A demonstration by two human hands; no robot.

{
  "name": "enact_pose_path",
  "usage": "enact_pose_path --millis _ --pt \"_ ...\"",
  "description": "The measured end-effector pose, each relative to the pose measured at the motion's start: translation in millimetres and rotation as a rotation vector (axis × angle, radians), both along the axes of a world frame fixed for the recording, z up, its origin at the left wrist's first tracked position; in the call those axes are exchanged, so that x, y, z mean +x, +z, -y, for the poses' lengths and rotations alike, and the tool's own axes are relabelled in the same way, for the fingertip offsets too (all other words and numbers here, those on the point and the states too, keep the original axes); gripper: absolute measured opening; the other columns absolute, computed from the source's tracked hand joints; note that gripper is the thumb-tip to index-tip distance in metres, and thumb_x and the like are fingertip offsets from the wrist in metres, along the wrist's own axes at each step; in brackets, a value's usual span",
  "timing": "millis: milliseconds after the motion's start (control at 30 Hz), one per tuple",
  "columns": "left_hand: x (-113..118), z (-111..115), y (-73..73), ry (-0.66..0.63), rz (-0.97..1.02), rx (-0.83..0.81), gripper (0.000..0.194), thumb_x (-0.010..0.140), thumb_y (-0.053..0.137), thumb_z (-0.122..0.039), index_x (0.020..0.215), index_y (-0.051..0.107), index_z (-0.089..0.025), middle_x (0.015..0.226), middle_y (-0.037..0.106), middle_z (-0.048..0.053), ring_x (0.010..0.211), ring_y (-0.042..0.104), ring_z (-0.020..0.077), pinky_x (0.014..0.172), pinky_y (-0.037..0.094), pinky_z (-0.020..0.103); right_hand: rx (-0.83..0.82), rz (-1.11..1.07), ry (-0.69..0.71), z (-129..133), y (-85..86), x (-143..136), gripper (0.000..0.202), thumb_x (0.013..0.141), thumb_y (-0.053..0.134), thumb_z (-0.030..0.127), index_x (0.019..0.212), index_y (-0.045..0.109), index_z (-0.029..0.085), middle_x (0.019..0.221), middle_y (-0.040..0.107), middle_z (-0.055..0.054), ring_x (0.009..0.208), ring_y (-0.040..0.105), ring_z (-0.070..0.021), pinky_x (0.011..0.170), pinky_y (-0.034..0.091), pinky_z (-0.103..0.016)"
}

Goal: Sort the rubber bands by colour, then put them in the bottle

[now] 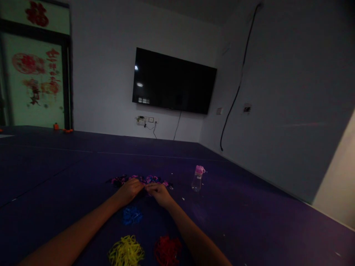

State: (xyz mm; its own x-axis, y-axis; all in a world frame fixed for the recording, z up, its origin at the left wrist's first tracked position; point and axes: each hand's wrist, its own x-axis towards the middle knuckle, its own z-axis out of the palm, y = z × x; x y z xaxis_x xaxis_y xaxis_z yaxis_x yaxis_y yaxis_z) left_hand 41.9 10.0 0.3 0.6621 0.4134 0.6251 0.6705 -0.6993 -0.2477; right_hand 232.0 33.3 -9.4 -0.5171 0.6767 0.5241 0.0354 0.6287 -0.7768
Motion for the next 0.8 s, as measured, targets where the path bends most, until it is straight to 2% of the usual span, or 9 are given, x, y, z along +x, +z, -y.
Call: enact_pose_path --millis 167,267,367,500,567,667,733,800 --pt "1 1 0.2 0.058 -0.030 0.017 0.022 0.088 0.038 -0.013 0.087 0.059 -0.015 0.073 0.060 0.005 0.069 0.053 0.0173 0.066 0.042 0.030 -0.040 0.013 0.006 -3 -1.8 2 0.052 0.074 0.053 0.062 0.045 0.056 0.019 0.073 0.067 -0.005 0.082 0.061 -0.0209 0.078 0.045 -0.032" --pt "0 2 1.4 0.091 -0.025 0.000 0.022 0.087 0.038 -0.012 0.085 0.060 -0.015 0.073 0.059 0.005 0.069 0.053 0.0169 0.066 0.042 0.030 -0.053 0.012 -0.046 -5 -5.1 2 0.049 0.077 0.051 0.059 0.053 0.063 0.018 0.068 0.065 -0.003 0.076 0.060 -0.0201 0.074 0.046 -0.031" --pt "0 3 2.8 0.115 0.010 -0.033 0.022 0.087 0.038 -0.013 0.081 0.059 -0.016 0.074 0.061 0.005 0.071 0.055 0.0169 0.067 0.042 0.029 -0.043 -0.022 -0.176 -7 -6.0 2 0.044 0.079 0.051 0.054 0.065 0.069 0.017 0.066 0.065 -0.002 0.069 0.059 -0.0186 0.065 0.045 -0.028" --pt "0 0 1.9 0.146 0.109 -0.082 0.024 0.089 0.038 -0.017 0.076 0.058 -0.016 0.076 0.062 0.006 0.072 0.056 0.0166 0.068 0.042 0.029 0.038 -0.031 -0.395 -6 -2.5 5 0.039 0.082 0.049 0.046 0.068 0.071 0.016 0.062 0.064 -0.002 0.061 0.057 -0.0166 0.058 0.044 -0.025" --pt "0 -3 0.0 0.157 0.144 -0.107 0.023 0.089 0.039 -0.019 0.075 0.058 -0.016 0.075 0.062 0.005 0.072 0.056 0.0166 0.068 0.042 0.029 0.091 0.001 -0.438 -4 -0.8 6 0.033 0.082 0.051 0.040 0.073 0.072 0.018 0.068 0.067 -0.003 0.065 0.060 -0.0171 0.061 0.046 -0.026" --pt "0 -6 -2.3 0.164 0.157 -0.134 0.019 0.087 0.044 -0.018 0.074 0.058 -0.017 0.074 0.062 0.004 0.073 0.057 0.0166 0.069 0.043 0.029 0.158 0.124 -0.403 -1 0.6 6 0.022 0.073 0.064 0.036 0.086 0.072 0.020 0.087 0.070 -0.005 0.081 0.063 -0.0193 0.072 0.048 -0.028" --pt "0 -6 -2.5 0.164 0.153 -0.141 0.018 0.086 0.045 -0.017 0.073 0.057 -0.017 0.072 0.061 0.003 0.072 0.056 0.0163 0.069 0.043 0.029 0.207 0.248 -0.360 2 1.4 5 0.033 0.064 0.073 0.036 0.092 0.071 0.021 0.098 0.069 -0.006 0.090 0.062 -0.0210 0.079 0.047 -0.030" --pt "0 -5 -1.9 0.156 0.150 -0.145 0.018 0.085 0.045 -0.016 0.071 0.056 -0.017 0.070 0.060 0.003 0.070 0.056 0.0159 0.070 0.043 0.029 0.256 0.377 -0.349 5 3.0 4 0.041 0.060 0.076 0.037 0.097 0.070 0.022 0.105 0.067 -0.006 0.096 0.060 -0.0220 0.084 0.045 -0.031"
